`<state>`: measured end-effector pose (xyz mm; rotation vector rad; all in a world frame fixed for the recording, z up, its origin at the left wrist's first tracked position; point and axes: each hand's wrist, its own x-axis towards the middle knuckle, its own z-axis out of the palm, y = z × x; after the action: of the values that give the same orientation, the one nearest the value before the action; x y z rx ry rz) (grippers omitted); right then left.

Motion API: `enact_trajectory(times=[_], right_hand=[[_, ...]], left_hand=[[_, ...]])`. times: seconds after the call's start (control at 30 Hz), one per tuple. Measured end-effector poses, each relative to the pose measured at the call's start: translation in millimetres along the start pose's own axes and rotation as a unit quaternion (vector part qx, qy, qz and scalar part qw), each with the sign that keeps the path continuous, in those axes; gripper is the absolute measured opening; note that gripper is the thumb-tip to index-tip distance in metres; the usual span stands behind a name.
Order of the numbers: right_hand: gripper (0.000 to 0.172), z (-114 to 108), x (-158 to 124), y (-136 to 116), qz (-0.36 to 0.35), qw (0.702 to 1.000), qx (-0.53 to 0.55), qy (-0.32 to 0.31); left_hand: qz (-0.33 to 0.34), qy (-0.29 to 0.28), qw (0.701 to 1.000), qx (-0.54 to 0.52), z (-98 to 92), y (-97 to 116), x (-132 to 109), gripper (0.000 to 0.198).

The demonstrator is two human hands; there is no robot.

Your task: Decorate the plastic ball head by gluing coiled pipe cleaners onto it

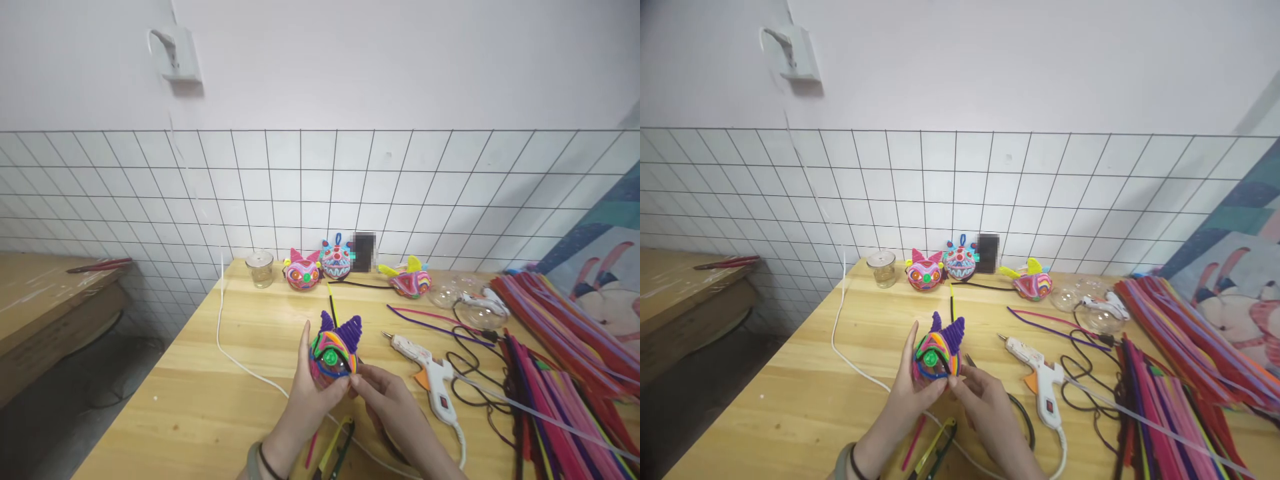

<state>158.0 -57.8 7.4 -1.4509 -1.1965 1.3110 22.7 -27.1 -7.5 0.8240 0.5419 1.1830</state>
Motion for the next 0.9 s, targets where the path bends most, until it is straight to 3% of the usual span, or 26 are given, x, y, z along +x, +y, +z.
enact_trajectory(times=[0.23,0.43,0.53,0.67,0.9], right_hand=[[0.058,1.4,0.1,1.5,-0.003,1.000,0.011,-0.001],[0.058,1.2,-1.5,1.6,0.010,1.000,0.010,0.011],[0.056,0.0,-2.2,1.8,0.011,1.000,0.001,0.013],[0.057,-1.3,-2.4,2.2,0.012,1.000,-0.010,0.010],[0.055,-1.1,-2.1,3.2,0.005,1.000,-0.001,-0.006]], left_hand=[[0.007,0.000,0.999,0.041,-2.7,3.3,-3.2,0.115],[0.033,0.025,0.991,0.129,-17.8,3.1,0.9,0.082],[0.037,0.018,0.992,0.119,-22.3,0.0,4.0,0.092],[0.003,-0.027,0.997,0.070,-14.1,-1.0,2.9,0.113],[-0.002,0.010,1.000,0.028,-0.9,-1.4,-2.1,0.112]])
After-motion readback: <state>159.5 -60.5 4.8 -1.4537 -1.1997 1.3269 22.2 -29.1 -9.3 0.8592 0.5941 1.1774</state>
